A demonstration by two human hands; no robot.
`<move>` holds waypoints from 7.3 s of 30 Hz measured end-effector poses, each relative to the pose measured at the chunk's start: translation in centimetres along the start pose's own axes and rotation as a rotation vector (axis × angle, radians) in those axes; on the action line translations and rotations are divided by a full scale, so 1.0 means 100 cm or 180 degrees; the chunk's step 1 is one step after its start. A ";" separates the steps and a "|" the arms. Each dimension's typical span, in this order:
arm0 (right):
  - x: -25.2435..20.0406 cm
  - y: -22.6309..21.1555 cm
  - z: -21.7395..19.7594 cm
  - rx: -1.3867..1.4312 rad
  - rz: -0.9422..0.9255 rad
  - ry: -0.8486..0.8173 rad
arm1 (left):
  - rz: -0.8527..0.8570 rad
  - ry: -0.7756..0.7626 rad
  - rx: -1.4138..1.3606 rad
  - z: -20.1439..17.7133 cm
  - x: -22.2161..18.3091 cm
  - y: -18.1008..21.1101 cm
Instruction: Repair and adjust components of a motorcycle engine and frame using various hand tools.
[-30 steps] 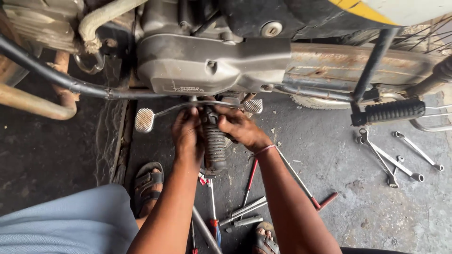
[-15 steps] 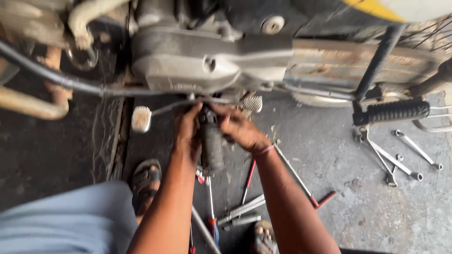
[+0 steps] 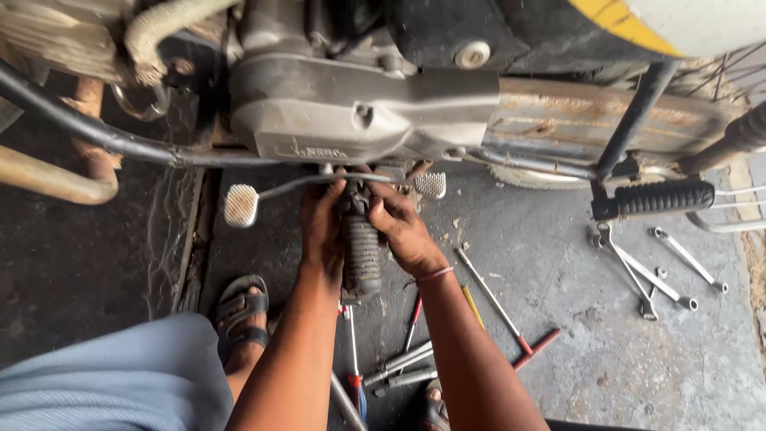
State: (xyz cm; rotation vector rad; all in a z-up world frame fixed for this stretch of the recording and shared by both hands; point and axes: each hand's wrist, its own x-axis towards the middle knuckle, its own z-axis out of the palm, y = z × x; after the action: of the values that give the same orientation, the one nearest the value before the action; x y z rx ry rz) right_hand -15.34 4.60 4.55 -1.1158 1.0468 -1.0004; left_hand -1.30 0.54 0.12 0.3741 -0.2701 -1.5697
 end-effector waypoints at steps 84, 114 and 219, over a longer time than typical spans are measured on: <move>0.020 -0.038 -0.020 -0.4735 -0.0565 -0.0123 | -0.0034 0.1223 -0.0015 0.031 -0.012 0.024; -0.166 0.122 -0.184 -0.6291 0.0590 -0.2121 | 0.0290 0.0870 0.0487 -0.016 0.013 -0.001; -0.114 -0.070 -0.161 0.0168 0.0020 0.1246 | 0.0220 0.1039 0.1041 0.008 0.003 0.003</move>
State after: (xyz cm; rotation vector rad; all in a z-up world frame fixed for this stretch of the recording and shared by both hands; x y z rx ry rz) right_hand -34.04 11.39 11.03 -0.8909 1.3247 -1.2659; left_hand -1.39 0.20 0.95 0.8577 -0.2823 -1.3714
